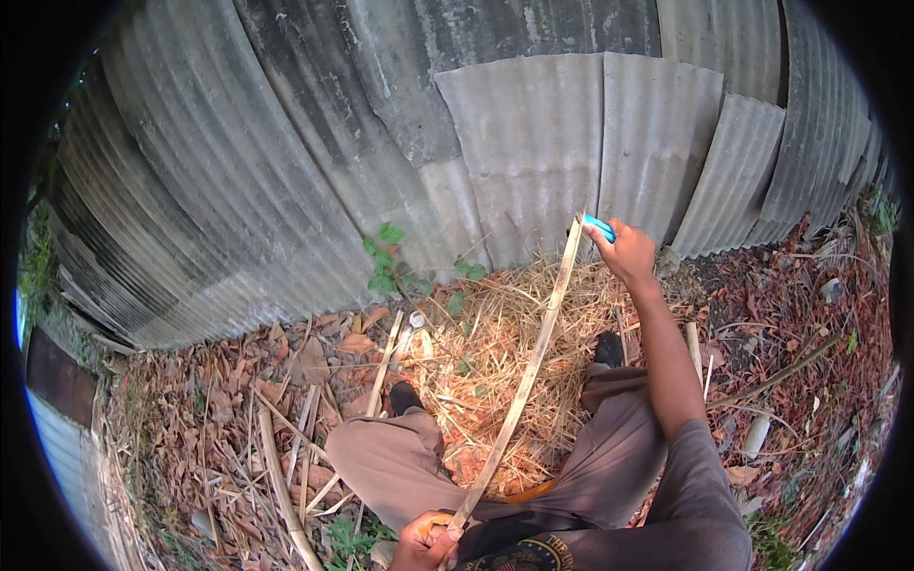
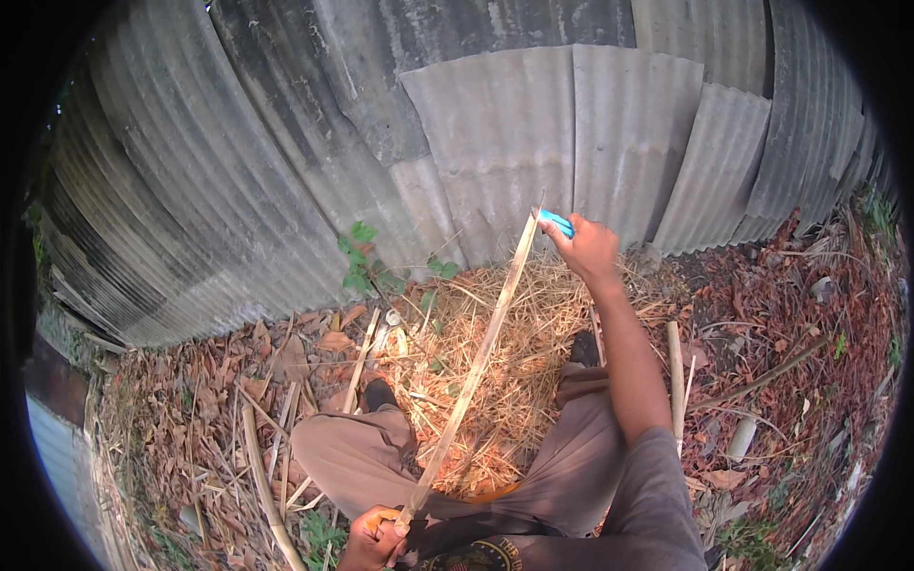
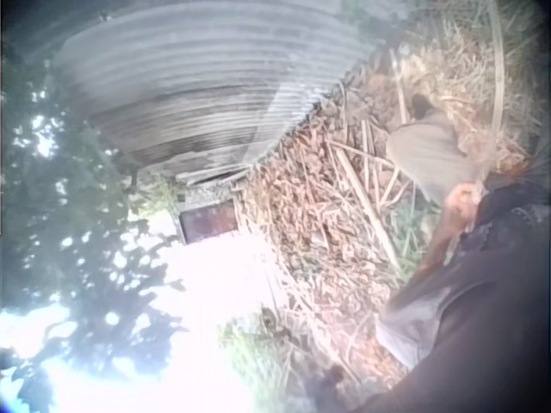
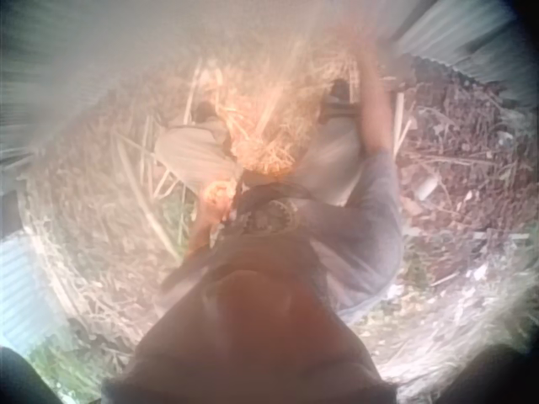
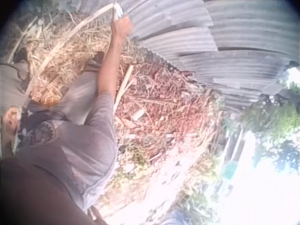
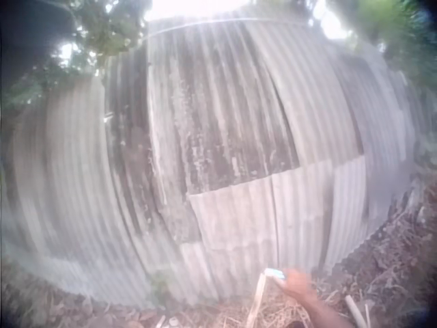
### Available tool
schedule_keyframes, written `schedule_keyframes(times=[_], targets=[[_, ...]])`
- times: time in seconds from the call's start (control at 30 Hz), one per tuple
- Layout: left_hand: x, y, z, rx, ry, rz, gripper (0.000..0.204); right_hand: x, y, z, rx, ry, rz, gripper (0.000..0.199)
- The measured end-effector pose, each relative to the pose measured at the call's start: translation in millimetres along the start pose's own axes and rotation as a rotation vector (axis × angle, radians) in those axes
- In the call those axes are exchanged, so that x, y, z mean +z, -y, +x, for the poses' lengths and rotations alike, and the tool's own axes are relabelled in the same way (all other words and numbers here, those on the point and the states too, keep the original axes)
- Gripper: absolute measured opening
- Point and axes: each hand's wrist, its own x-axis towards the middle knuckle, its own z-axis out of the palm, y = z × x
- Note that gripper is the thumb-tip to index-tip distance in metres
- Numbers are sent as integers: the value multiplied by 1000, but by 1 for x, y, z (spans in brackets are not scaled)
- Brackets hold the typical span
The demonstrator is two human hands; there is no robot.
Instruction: The person sits on the ground and uses a utility knife to shave a long, thin stick. They hold the stick with their left hand and scrape the blade along its length with their right hand, removing thin strips of wood.
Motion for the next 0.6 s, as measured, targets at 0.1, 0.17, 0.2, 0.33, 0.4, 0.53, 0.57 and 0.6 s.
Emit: schedule_keyframes(times=[0.1, 0.17, 0.2, 0.33, 0.4, 0.53, 0.57, 0.6], targets=[[3, 8, -1, 465, 189, 74, 16, -6, -41, 12, 165, -43, -43, 73], [4, 8, -7, 331, 159, 110, 24, -10, -58, 14, 228, -40, -48, 74], [0, 10, -13, 179, 140, 79, 24, -10, -63, 17, 326, 17, -70, 78], [2, -11, -15, 4, 40, 7, 20, -2, -91, 14, 558, 477, -301, 88], [-4, -11, -13, -69, 4, 43, 19, 18, -127, 7, 543, 538, -316, 89], [-7, -9, -1, 15, -4, -48, 15, 20, -136, 12, 468, 600, -278, 86], [-6, -12, -2, 18, -24, -57, 16, 14, -119, 12, 427, 631, -260, 84], [-5, -13, -2, 21, -39, -67, 16, 6, -99, 10, 366, 673, -164, 80]])
